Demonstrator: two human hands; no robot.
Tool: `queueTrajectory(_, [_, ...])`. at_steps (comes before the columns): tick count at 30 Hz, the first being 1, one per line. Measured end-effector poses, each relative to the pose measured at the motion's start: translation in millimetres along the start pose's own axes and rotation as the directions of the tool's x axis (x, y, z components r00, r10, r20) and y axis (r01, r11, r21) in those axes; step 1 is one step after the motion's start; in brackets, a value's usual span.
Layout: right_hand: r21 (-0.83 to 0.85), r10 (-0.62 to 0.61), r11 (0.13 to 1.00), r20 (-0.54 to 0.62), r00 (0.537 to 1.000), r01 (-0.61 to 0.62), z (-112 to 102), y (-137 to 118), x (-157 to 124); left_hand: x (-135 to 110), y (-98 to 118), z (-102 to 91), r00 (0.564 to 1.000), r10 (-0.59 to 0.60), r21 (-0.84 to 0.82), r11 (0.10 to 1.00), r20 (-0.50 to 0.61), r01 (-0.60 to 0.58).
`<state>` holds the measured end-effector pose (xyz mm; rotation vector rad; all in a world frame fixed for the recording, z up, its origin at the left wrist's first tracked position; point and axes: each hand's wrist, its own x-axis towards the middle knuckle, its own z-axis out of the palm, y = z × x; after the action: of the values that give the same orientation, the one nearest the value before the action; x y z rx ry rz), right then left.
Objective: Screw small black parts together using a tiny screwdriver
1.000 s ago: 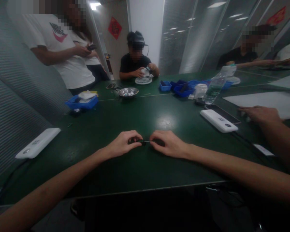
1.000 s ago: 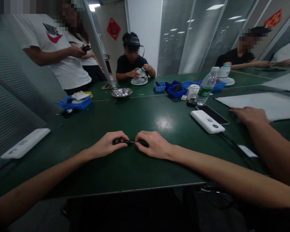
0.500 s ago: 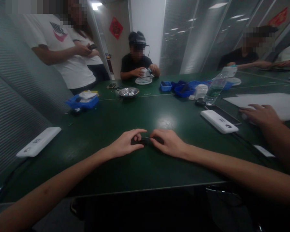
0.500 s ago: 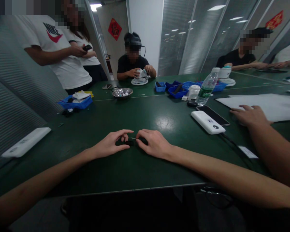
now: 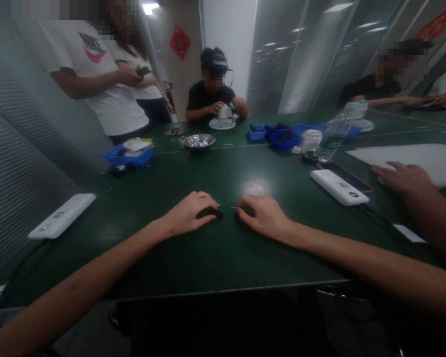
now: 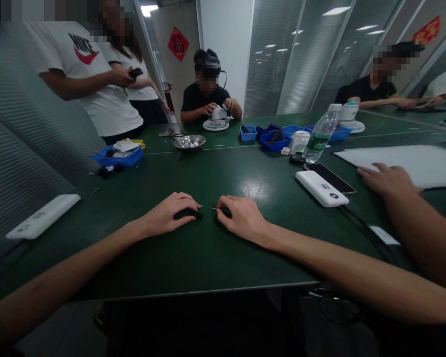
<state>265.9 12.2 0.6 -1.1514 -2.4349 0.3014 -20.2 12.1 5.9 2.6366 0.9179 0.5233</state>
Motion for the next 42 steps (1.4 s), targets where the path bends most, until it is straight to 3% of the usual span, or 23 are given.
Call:
queueTrajectory(3, [0.012, -0.011, 1.0, 0.009, 1.0, 0.011, -1, 0, 0, -13, -37, -20.5, 0.994, -0.108, 0.002, 0.994, -0.01, 0.108])
queueTrajectory(5, [0.018, -0.011, 1.0, 0.018, 1.0, 0.011, -2, 0, -1, -28, -70, -38.7, 0.968, -0.247, 0.011, 0.969, -0.04, 0.248])
queueTrajectory(9, [0.01, 0.003, 1.0, 0.029, 1.0, -0.004, -1, 1, -1, -70, -135, -76.1, 0.849, -0.498, 0.082, 0.852, -0.179, 0.517])
queueTrajectory(13, [0.013, 0.003, 1.0, 0.036, 0.999, -0.004, -1, 1, -1, -105, -169, -101.0, 0.759, -0.589, 0.114, 0.765, -0.277, 0.634])
queueTrajectory(19, [0.023, 0.004, 1.0, 0.04, 0.999, -0.005, -2, 0, -1, -122, -185, -111.8, 0.702, -0.658, 0.105, 0.705, -0.271, 0.701])
queueTrajectory(23, [0.006, -0.005, 1.0, 0.03, 1.0, 0.005, -1, 1, -1, -133, -202, -110.9, 0.705, -0.648, 0.142, 0.699, -0.287, 0.701])
queueTrajectory(29, [0.001, -0.018, 1.0, 0.034, 0.999, 0.018, -2, 0, -1, -143, -222, -110.7, 0.667, -0.666, 0.187, 0.647, -0.333, 0.739])
queueTrajectory(34, [0.004, -0.002, 1.0, 0.042, 0.999, 0.002, -2, 0, -1, -135, -219, -109.6, 0.626, -0.717, 0.22, 0.587, -0.306, 0.779])
queueTrajectory(38, [0.016, -0.007, 1.0, 0.046, 0.999, 0.007, -2, 0, -1, -128, -209, -109.8, 0.597, -0.723, 0.218, 0.557, -0.347, 0.802])
queueTrajectory(42, [0.007, 0.005, 1.0, 0.049, 0.999, -0.005, -3, -1, -1, -124, -200, -112.3, 0.521, -0.744, 0.137, 0.516, -0.419, 0.846])
